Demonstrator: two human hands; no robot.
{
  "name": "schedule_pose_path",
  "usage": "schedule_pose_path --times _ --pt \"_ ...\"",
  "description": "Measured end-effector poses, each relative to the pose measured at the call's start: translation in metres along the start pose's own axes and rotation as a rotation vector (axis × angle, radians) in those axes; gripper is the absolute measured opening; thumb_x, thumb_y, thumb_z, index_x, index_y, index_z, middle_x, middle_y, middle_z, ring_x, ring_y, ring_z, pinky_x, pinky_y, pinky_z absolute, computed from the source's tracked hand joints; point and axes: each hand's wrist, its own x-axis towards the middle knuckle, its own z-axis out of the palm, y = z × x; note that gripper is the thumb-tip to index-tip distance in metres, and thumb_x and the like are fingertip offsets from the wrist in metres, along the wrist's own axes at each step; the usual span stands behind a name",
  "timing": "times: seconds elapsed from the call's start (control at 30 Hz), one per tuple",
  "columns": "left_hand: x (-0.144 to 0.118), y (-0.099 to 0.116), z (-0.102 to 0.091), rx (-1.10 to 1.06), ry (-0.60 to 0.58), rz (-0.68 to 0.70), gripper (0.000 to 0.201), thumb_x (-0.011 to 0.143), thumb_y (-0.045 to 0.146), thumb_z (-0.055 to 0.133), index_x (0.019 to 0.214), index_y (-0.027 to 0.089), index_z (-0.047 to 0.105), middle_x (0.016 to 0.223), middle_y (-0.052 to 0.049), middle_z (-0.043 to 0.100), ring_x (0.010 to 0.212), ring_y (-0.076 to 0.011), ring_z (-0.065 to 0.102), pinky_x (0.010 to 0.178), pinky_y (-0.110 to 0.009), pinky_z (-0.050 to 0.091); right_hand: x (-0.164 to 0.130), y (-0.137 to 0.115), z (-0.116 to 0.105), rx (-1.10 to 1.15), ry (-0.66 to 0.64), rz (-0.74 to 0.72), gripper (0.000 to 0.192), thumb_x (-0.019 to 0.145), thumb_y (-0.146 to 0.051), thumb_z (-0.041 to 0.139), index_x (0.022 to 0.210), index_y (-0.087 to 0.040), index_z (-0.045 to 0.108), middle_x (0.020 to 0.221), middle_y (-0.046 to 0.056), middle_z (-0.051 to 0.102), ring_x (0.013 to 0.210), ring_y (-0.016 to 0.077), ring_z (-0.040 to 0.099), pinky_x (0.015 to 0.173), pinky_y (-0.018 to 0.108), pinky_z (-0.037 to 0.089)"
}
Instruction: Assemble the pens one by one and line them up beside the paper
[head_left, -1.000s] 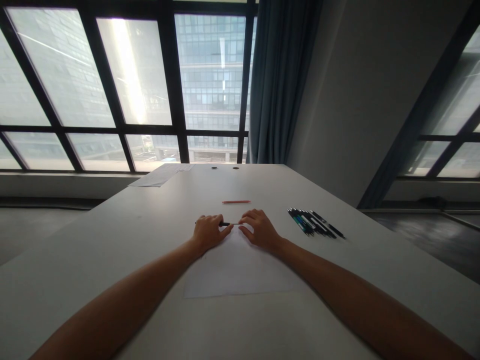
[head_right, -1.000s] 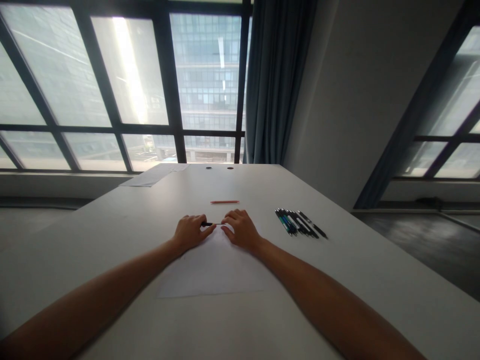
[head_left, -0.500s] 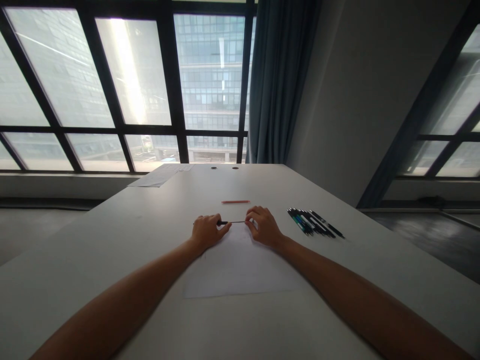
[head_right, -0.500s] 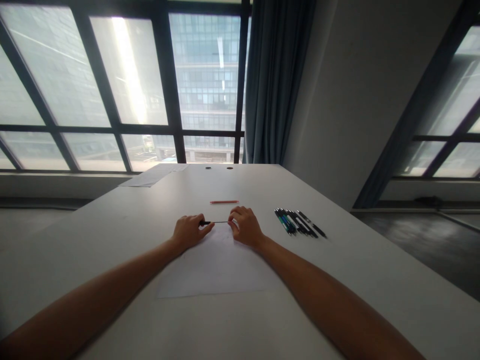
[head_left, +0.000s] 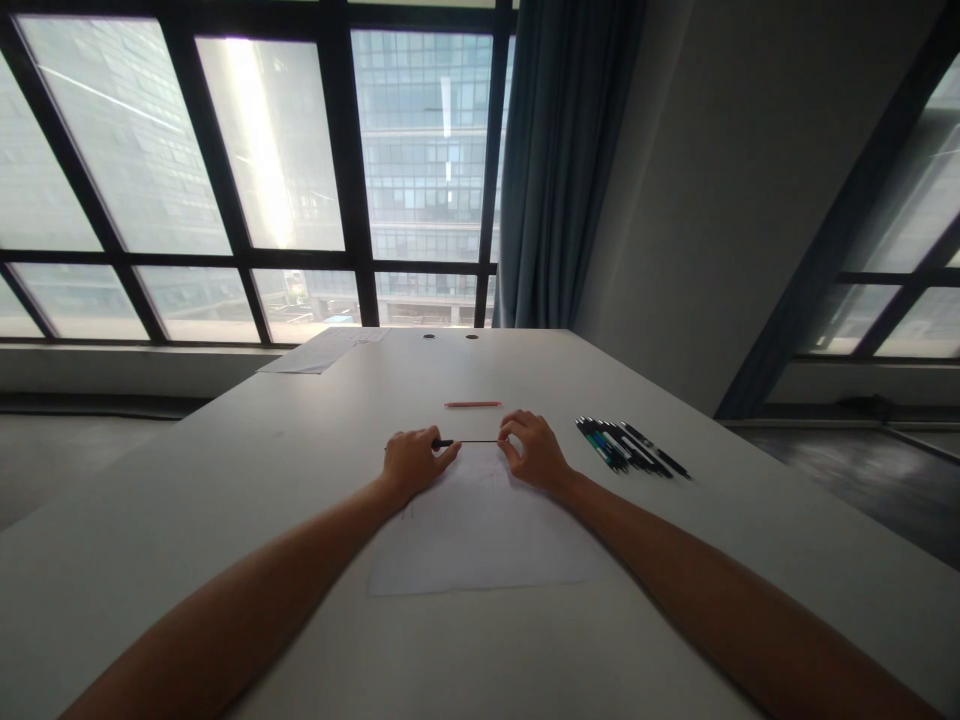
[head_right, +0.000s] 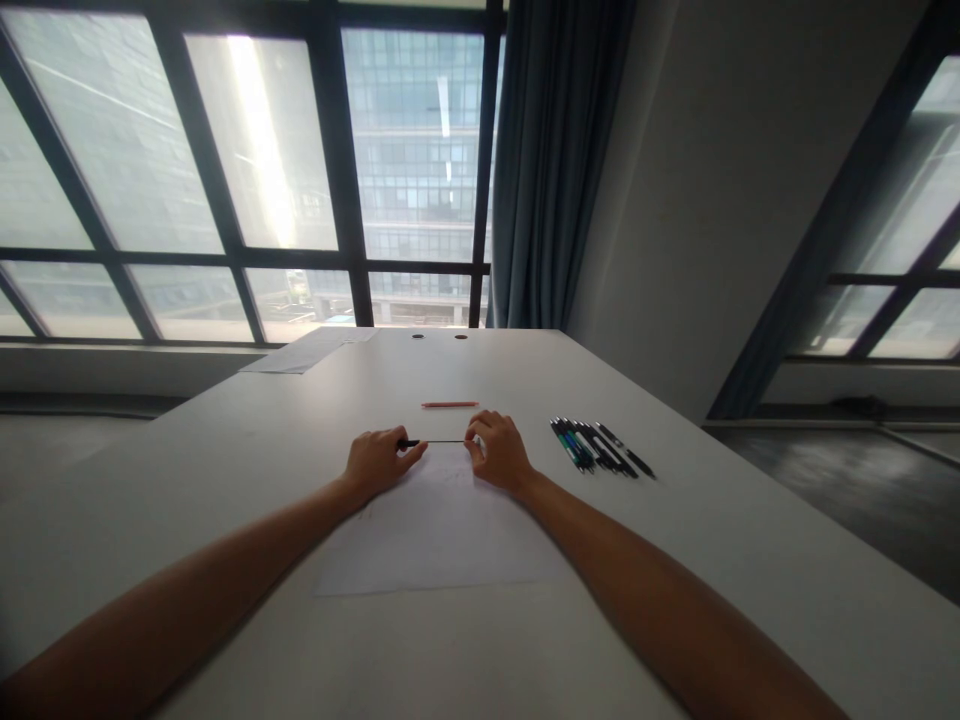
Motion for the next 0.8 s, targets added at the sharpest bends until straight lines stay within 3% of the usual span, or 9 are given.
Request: schedule_pose_path --times 0.47,0.8 --pt "0.000 -0.002 0.003 -0.035 0.080 0.023 0.045 0.087 0.061 0.047 0.077 0.020 0.065 0.073 -0.006 0.072 0.072 -0.0223 0.067 0.068 -0.030 0.042 0.001 0.002 0.002 -0.040 -0.034 0.044 0.010 0.080 -0.009 0.056 0.079 -0.019 0.059 0.097 0.006 0.063 0.092 0.0205 0.055 0.082 0.034 0.036" --pt "0.001 -0.004 0.005 -0.073 0.061 -0.044 0.043 0.088 0.060 0.047 0.078 0.021 0.063 0.077 -0.004 0.072 0.073 -0.0224 0.066 0.067 -0.030 0.041 0.000 0.010 -0.001 -0.050 0.076 0.099 0.007 0.077 -0.013 0.058 0.074 -0.019 0.057 0.097 0.006 0.062 0.094 0.0212 0.056 0.084 0.036 0.035"
